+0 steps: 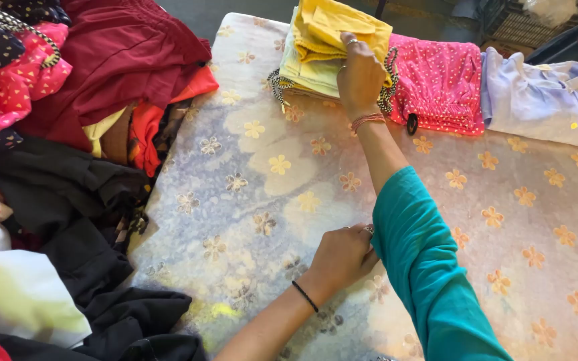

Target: The person folds a pair of light-colored pants on a table, then secures them with a chain. They then pick up a black t-shirt, unfold it, and fold it neatly on the same table.

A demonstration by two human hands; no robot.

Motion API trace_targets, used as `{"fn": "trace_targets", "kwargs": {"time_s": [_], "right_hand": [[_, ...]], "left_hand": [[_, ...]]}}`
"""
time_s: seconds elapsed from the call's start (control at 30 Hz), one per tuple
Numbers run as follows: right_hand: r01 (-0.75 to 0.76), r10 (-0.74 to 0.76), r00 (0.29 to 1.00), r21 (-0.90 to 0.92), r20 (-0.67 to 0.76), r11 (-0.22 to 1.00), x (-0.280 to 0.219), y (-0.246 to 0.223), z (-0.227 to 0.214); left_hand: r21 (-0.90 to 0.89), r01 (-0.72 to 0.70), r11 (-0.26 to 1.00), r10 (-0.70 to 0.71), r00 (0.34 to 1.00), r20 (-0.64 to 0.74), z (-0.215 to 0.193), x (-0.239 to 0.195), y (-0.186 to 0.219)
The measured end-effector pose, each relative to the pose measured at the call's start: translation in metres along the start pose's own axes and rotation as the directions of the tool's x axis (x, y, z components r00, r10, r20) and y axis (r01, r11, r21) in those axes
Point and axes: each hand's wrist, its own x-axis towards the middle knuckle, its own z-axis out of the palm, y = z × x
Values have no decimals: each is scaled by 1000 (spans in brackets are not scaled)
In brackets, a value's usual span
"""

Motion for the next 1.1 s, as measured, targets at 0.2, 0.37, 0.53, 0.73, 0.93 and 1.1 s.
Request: {"fn": "trace_targets", "kwargs": {"time_s": [0.2, 0.37, 0.53, 0.73, 0.93, 1.1], "right_hand": [[186, -181, 980, -62, 79, 981, -25, 5, 17], [310, -287, 947, -169, 148, 936, -48, -3, -12], [500, -450, 848, -141, 281, 854, -97, 11, -78], [522, -468, 756, 11, 458, 853, -181, 64, -174], [552, -498, 725, 32, 475, 833, -247, 94, -257], [340, -266, 841, -77, 470, 937, -287, 71, -308]], "left_hand": [[49, 18, 999, -21, 999, 49, 7, -3, -4], [33, -15, 999, 14, 1000, 17, 0, -2, -2], [-70, -24, 997, 23, 1000, -16, -5, -4, -2], [-45, -100, 994, 99, 995, -20, -7, -8, -10], [75, -117, 990, 118, 993, -3, -17, -21, -9], [161, -150, 976, 170, 978, -117, -48, -43, -2]]}}
